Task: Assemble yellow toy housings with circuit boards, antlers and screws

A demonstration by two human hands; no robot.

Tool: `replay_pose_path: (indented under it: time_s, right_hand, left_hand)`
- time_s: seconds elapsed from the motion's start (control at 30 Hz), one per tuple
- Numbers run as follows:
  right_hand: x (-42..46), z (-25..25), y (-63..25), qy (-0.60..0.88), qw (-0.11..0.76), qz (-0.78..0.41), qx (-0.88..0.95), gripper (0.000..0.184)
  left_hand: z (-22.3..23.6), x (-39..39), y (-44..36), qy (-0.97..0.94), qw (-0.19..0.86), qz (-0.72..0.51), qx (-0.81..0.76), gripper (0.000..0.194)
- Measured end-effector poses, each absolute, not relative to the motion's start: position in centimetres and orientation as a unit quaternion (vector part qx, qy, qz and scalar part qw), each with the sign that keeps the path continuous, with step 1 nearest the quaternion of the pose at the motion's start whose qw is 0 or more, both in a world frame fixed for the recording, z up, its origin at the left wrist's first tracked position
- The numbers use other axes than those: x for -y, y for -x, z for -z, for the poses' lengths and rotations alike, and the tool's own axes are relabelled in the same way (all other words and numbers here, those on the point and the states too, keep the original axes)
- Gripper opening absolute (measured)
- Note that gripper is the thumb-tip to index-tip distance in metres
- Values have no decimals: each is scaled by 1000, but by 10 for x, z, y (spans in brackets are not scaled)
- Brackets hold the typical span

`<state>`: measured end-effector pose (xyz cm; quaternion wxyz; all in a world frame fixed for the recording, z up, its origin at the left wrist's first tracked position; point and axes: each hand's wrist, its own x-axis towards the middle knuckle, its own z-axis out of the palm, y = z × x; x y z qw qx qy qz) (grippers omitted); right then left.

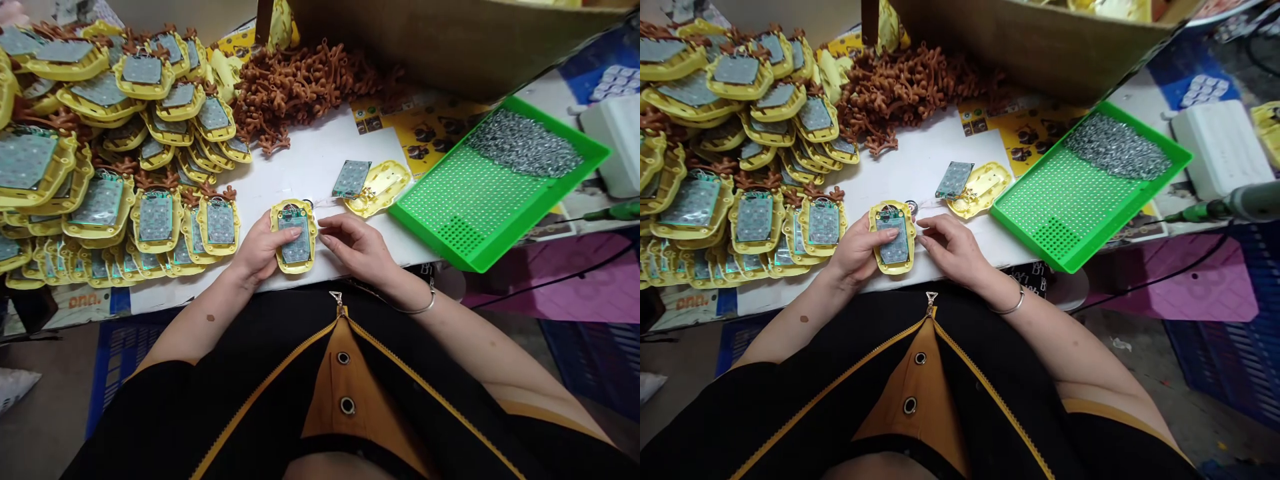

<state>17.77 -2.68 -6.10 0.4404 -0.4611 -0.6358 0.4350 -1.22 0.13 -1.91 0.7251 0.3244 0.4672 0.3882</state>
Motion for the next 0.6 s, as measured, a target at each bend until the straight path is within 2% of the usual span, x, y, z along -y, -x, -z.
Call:
replay_pose_path:
  time_s: [0.07,0.23,0.4,0.6]
  right_hand:
    - [30,62,-178,438,440,-471,627,37]
    - [34,66,-180,386,453,-522,611,59]
    - [32,68,-185,403,435,-457,663,44]
    - [30,72,-185,409,428,-456,665,44]
  left_hand:
    - [17,-2,9,-328,725,-388,-466,47]
    - [14,-4,2,-325,731,-382,-462,47]
    - [16,-4,0,-335,723,-379,-470,44]
    - [18,-4,1,-325,729,-378,-469,43]
